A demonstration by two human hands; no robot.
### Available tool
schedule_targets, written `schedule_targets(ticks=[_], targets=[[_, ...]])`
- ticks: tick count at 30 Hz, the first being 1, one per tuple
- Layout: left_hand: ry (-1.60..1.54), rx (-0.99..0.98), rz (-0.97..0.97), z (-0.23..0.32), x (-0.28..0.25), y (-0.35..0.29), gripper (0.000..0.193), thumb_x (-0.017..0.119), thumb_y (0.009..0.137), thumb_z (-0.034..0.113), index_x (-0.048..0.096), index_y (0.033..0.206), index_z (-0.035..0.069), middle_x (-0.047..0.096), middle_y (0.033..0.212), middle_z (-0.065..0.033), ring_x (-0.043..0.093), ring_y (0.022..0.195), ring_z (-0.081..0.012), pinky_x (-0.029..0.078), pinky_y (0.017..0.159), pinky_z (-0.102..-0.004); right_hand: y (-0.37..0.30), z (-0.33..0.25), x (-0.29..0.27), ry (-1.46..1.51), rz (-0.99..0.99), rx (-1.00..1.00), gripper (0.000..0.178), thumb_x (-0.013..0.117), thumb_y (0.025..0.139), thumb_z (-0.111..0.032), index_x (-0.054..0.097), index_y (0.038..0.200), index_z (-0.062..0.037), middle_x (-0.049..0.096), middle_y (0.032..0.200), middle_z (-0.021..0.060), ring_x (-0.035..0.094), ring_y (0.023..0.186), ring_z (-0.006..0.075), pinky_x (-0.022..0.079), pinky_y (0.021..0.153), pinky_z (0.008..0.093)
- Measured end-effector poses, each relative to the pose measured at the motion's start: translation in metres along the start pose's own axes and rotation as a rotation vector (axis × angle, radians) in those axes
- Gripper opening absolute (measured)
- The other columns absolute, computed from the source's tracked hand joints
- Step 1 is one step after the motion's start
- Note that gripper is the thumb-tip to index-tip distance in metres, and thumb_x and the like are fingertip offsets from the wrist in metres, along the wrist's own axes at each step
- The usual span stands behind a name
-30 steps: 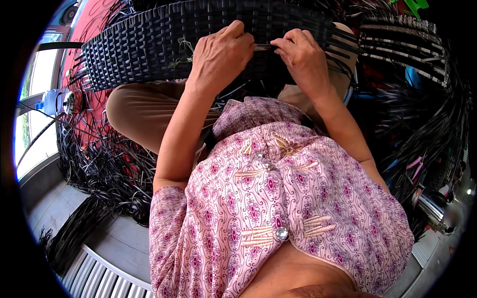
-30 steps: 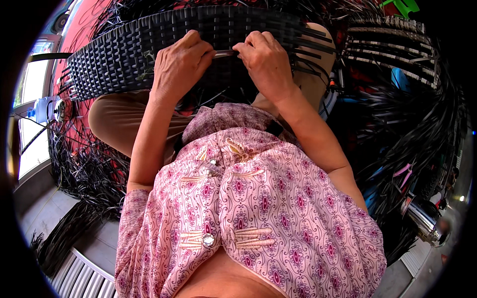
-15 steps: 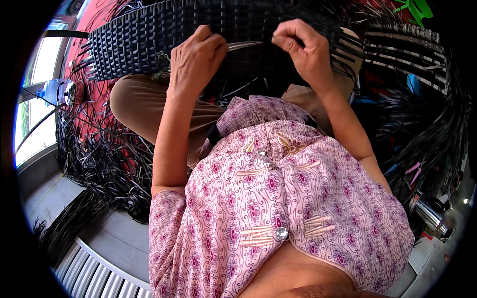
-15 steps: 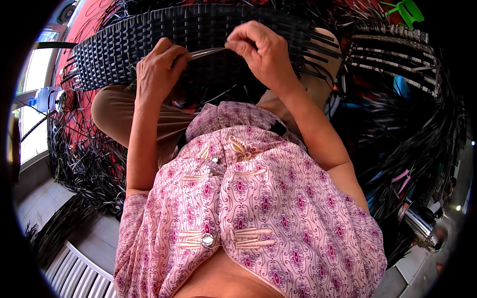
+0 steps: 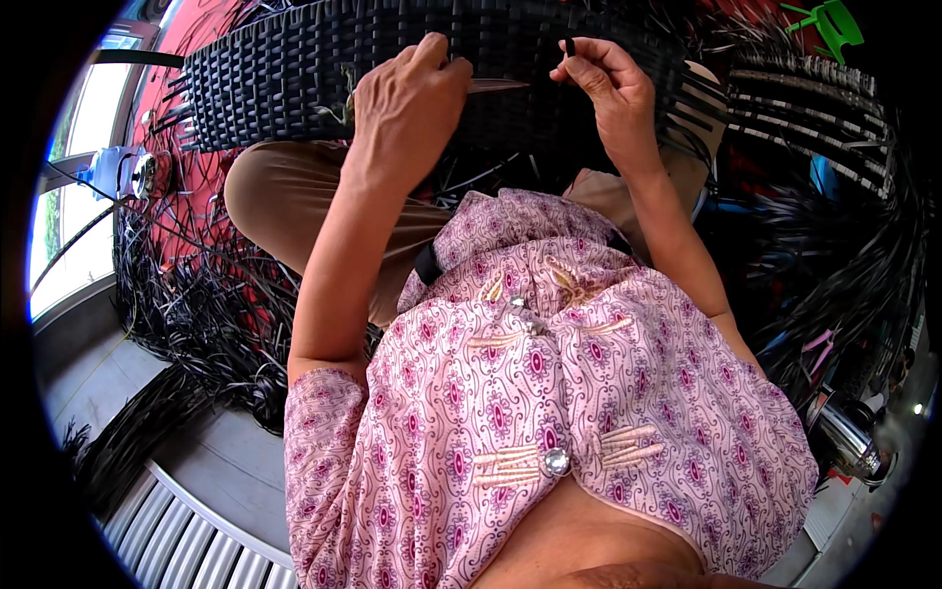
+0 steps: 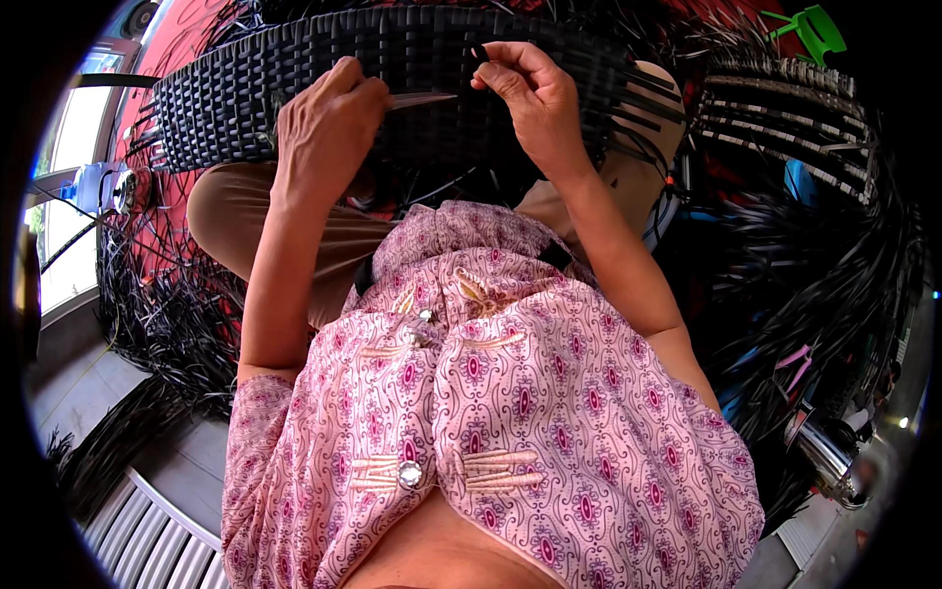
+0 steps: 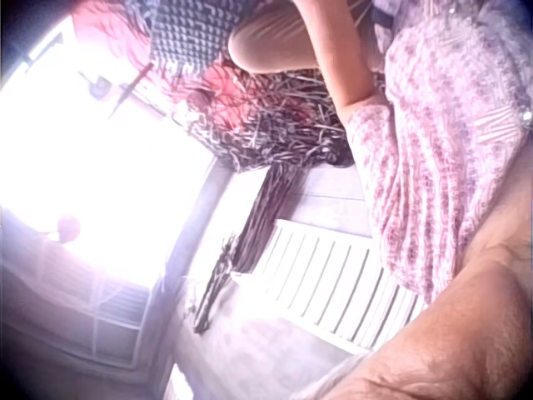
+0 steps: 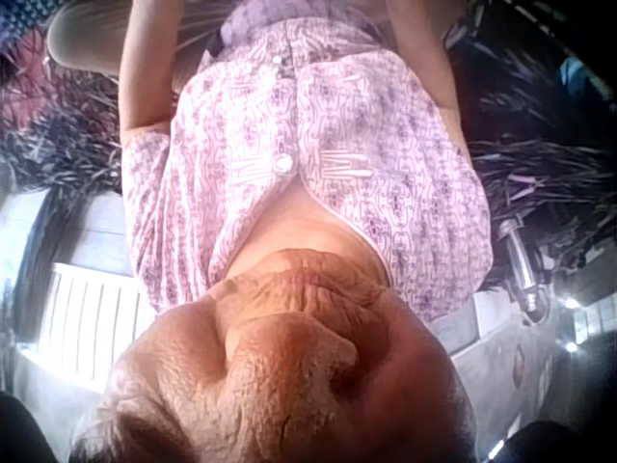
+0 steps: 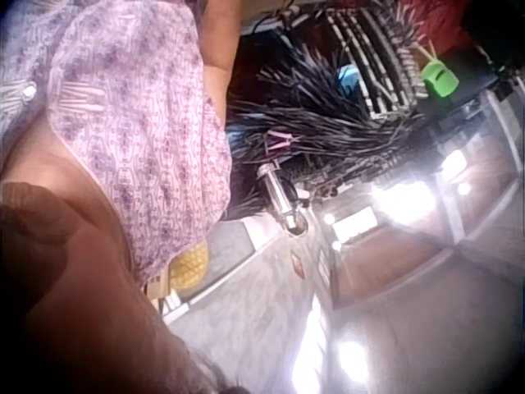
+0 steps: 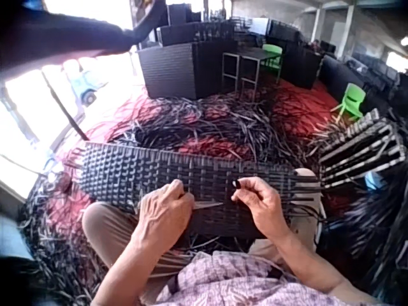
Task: The person sits cross-legged on the floor and weaves a black plastic mat by hand, interlacing strips into a grid pattern. They use a pair of pink-handled scissors to trim excess material from the mat's edge.
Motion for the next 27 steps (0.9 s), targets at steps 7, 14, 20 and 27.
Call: schedule_targets(ticks=[7, 14, 20, 27], targets=[[-0.007, -0.081, -0.047, -0.005, 0.008, 0.001, 0.009, 0.071, 0.088, 0.021, 0.074, 0.089, 0.012, 0.058, 0.089, -0.0044, 0.067, 0.081, -0.026, 0.052, 0.069, -0.04, -0.004, 0.006, -0.007, 0.051, 0.006, -0.02, 0.021, 0.067, 0.1, -0.011, 0.068, 0.116, 0.0011, 0.072, 0.099, 0.0051, 0.07, 0.09, 0.0134, 0.058, 0.088, 0.0264], [-0.054, -0.029, -0.021, -0.012, 0.016, 0.0, 0.012, 0.072, 0.088, 0.023, 0.075, 0.09, 0.012, 0.059, 0.088, -0.0051, 0.066, 0.08, -0.0264, 0.051, 0.069, -0.04, -0.005, 0.01, -0.007, 0.052, 0.001, -0.006, 0.018, 0.068, 0.099, -0.01, 0.068, 0.113, 0.0015, 0.072, 0.102, 0.006, 0.071, 0.094, 0.0139, 0.058, 0.09, 0.0279], [-0.065, -0.02, 0.014, -0.005, 0.012, 0.004, 0.009, 0.074, 0.086, 0.021, 0.075, 0.089, 0.013, 0.06, 0.086, -0.0028, 0.066, 0.078, -0.0264, 0.051, 0.07, -0.0384, -0.006, 0.011, -0.008, 0.024, -0.003, -0.018, 0.015, 0.068, 0.099, -0.009, 0.068, 0.11, 0.0008, 0.073, 0.1, 0.0062, 0.071, 0.094, 0.0131, 0.057, 0.088, 0.0263], [-0.342, -0.073, -0.03, -0.043, 0.044, 0.002, 0.012, 0.078, 0.082, 0.021, 0.077, 0.088, 0.011, 0.062, 0.083, -0.0005, 0.063, 0.07, -0.0199, 0.05, 0.066, -0.0344, -0.003, 0.016, -0.015, 0.015, 0.015, -0.026, 0.018, 0.067, 0.1, -0.015, 0.07, 0.113, -0.0042, 0.075, 0.097, 0.0046, 0.071, 0.093, 0.0115, 0.054, 0.079, 0.0227]])
Point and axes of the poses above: each hand's wrist, its own y-axis towards the middle knuckle, its own x-axis out of the palm, z = x × y, the point moved 1 cm from there along y, towards the middle knuckle
